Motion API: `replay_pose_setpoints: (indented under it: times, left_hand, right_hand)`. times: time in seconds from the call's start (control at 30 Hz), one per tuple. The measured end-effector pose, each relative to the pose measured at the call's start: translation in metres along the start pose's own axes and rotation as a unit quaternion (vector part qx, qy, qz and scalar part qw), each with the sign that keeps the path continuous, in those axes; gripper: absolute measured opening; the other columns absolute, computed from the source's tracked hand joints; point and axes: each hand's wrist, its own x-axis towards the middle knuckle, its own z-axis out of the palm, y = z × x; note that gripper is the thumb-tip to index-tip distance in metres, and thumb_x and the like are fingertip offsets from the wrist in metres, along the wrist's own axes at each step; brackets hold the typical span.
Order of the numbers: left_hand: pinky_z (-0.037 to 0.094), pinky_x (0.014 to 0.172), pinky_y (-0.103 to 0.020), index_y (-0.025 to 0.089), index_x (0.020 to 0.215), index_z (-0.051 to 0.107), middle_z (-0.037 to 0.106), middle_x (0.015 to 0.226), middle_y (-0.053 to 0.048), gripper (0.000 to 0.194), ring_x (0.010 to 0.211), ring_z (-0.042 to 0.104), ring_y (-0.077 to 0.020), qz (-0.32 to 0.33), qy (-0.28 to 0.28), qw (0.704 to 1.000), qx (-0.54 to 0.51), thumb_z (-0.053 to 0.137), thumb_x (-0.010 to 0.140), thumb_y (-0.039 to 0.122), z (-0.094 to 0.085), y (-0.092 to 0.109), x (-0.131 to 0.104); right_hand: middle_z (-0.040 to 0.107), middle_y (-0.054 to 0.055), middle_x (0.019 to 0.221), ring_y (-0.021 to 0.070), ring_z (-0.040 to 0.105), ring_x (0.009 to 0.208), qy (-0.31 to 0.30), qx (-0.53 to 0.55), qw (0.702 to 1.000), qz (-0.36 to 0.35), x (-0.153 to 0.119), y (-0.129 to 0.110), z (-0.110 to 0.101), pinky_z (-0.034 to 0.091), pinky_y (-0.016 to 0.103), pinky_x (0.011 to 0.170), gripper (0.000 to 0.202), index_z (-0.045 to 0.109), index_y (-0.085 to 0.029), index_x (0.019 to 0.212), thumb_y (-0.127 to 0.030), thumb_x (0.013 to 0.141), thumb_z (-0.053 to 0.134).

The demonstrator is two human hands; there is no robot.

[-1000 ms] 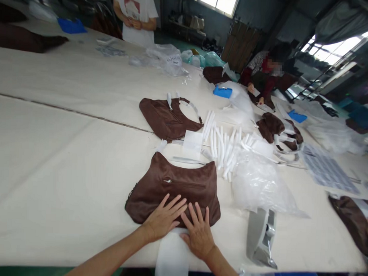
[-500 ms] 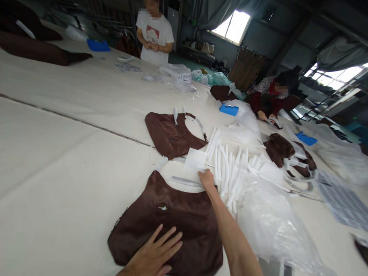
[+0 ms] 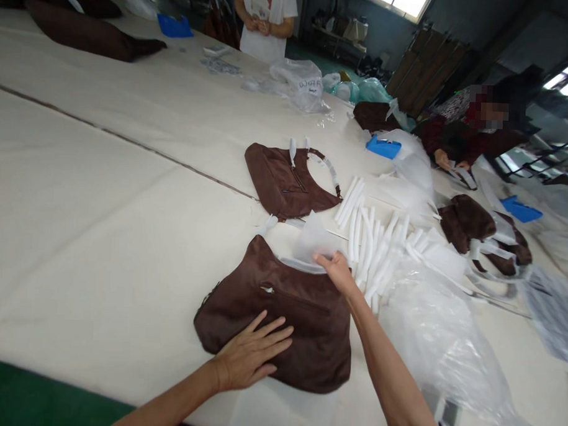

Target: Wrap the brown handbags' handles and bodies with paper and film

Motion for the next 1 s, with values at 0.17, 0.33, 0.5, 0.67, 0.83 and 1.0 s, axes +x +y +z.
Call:
replay_pose_setpoints:
  times: [0.17,0.33,0.5,0.67,0.83,1.0]
  left_hand:
    - [0.016,0.123,-0.050,0.028,0.148,0.040,0.057,0.142,-0.004,0.057,0.138,0.045,-0.0245,-0.012,0.012,1.000,0.017,0.054,0.093,0.032,0.004,0.001,-0.001]
    - [0.022,0.122,-0.051,0.024,0.133,0.058,0.066,0.129,-0.008,0.044,0.134,0.048,-0.0288,-0.030,0.058,0.997,0.031,0.052,0.093,0.042,0.003,0.006,0.001]
    - [0.024,0.121,-0.054,0.019,0.128,0.061,0.066,0.128,-0.011,0.040,0.128,0.054,-0.0290,-0.003,0.075,0.997,0.031,0.056,0.092,0.037,0.004,0.004,0.002]
    - [0.040,0.112,-0.053,0.021,0.111,0.068,0.072,0.111,-0.009,0.023,0.112,0.064,-0.0253,0.012,0.103,0.992,-0.067,0.058,0.091,0.025,0.000,0.003,-0.003]
    - [0.052,0.091,-0.040,0.020,0.111,0.065,0.069,0.099,-0.009,0.024,0.098,0.064,-0.0211,-0.067,0.209,0.968,-0.122,0.056,0.090,0.016,-0.017,0.008,-0.011]
    - [0.031,0.116,-0.048,0.022,0.136,0.054,0.063,0.134,-0.008,0.043,0.132,0.050,-0.0231,0.010,0.080,0.997,-0.009,0.046,0.095,0.013,-0.017,0.002,-0.010]
  right_hand:
    - [0.069,0.010,0.124,0.0221,0.060,0.123,-0.097,-0.172,0.937,-0.290,-0.090,0.028,0.018,0.040,0.045,0.113,0.035,0.065,-0.019,0.125,-0.021,0.096,0.044]
    - [0.047,0.012,0.151,0.0232,0.028,0.148,-0.131,-0.325,0.853,-0.386,-0.131,0.060,0.032,0.027,0.056,0.119,0.055,0.049,-0.019,0.143,-0.004,0.091,0.037]
    - [0.034,0.009,0.159,0.0253,0.016,0.152,-0.213,-0.392,0.820,-0.359,-0.133,0.064,0.029,0.021,0.058,0.120,0.071,0.046,-0.028,0.146,0.002,0.082,0.045]
    - [0.022,0.005,0.164,0.0277,0.013,0.152,-0.272,-0.389,0.815,-0.332,-0.130,0.062,0.025,0.016,0.059,0.120,0.074,0.046,-0.037,0.145,-0.002,0.081,0.055]
    - [0.022,0.003,0.164,0.0271,0.012,0.152,-0.277,-0.377,0.825,-0.317,-0.130,0.069,0.027,0.010,0.057,0.121,0.063,0.053,-0.040,0.139,-0.010,0.084,0.059]
    - [0.024,0.004,0.163,0.0263,0.012,0.152,-0.258,-0.373,0.828,-0.331,-0.127,0.076,0.030,0.006,0.056,0.121,0.058,0.055,-0.037,0.137,-0.012,0.086,0.057]
